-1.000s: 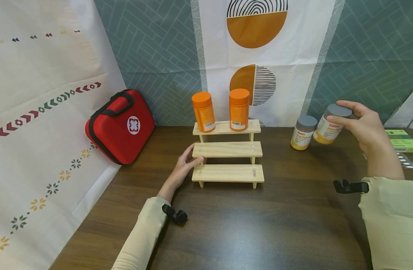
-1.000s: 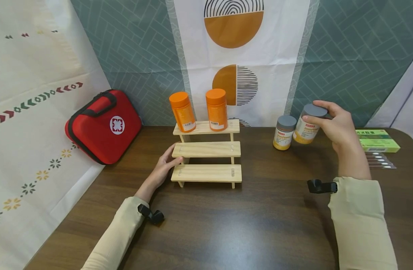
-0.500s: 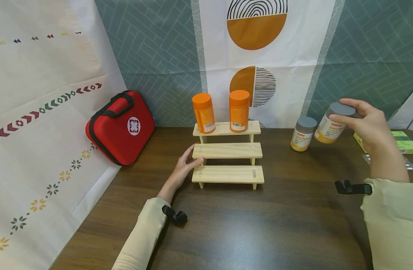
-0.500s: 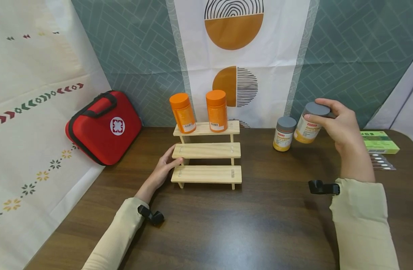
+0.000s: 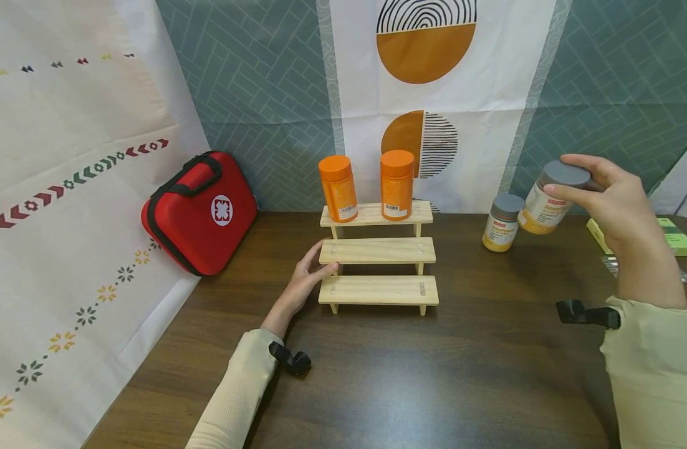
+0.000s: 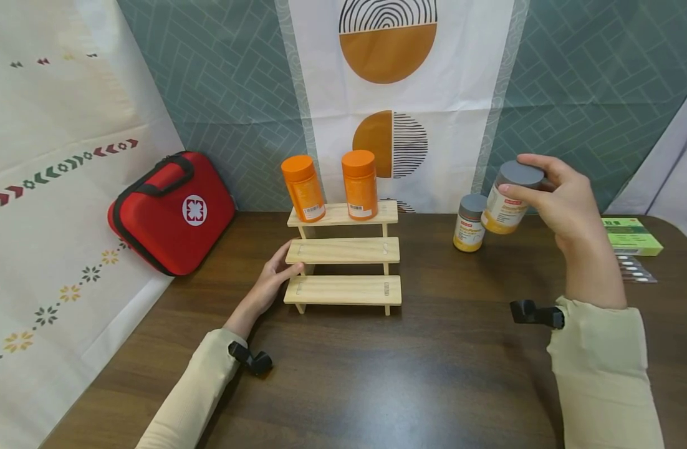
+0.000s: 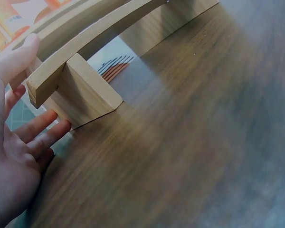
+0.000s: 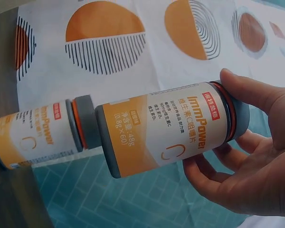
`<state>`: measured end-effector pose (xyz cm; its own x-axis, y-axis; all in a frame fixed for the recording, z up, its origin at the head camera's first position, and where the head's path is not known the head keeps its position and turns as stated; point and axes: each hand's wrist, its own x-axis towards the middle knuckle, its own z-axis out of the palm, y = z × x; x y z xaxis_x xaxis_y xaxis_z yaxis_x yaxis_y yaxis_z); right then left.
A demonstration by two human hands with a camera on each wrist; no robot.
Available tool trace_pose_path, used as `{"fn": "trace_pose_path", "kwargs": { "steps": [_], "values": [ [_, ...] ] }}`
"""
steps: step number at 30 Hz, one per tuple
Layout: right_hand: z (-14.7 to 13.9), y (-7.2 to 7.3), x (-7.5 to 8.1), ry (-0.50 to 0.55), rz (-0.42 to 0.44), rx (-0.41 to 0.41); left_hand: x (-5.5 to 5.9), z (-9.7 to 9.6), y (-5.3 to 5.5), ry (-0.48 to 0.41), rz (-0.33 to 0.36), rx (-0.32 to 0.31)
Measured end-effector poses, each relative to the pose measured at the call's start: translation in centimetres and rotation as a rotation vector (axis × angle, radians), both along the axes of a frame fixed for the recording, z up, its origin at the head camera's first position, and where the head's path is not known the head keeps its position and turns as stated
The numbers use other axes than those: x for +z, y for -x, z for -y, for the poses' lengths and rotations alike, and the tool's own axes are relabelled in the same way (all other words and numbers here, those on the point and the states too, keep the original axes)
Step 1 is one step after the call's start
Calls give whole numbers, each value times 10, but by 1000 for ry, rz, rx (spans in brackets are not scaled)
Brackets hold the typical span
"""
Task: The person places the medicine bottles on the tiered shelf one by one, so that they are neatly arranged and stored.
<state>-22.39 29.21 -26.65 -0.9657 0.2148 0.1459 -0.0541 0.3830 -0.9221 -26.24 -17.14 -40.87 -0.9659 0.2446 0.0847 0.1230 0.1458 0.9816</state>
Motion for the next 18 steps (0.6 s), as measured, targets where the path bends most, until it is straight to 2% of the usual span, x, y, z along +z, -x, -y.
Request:
{"fn": "trace_pose_path", "kwargs": {
  "steps": [4, 9, 18],
  "values": [
    [5, -3, 3, -23, -4, 19, 0, 0, 0, 4, -3, -2],
    [10, -3, 5, -39, -16, 81, 0, 1, 1, 4, -3, -4],
    [28, -2, 3, -100, 46, 127, 0, 1, -1, 11, 5, -2]
  ]
}}
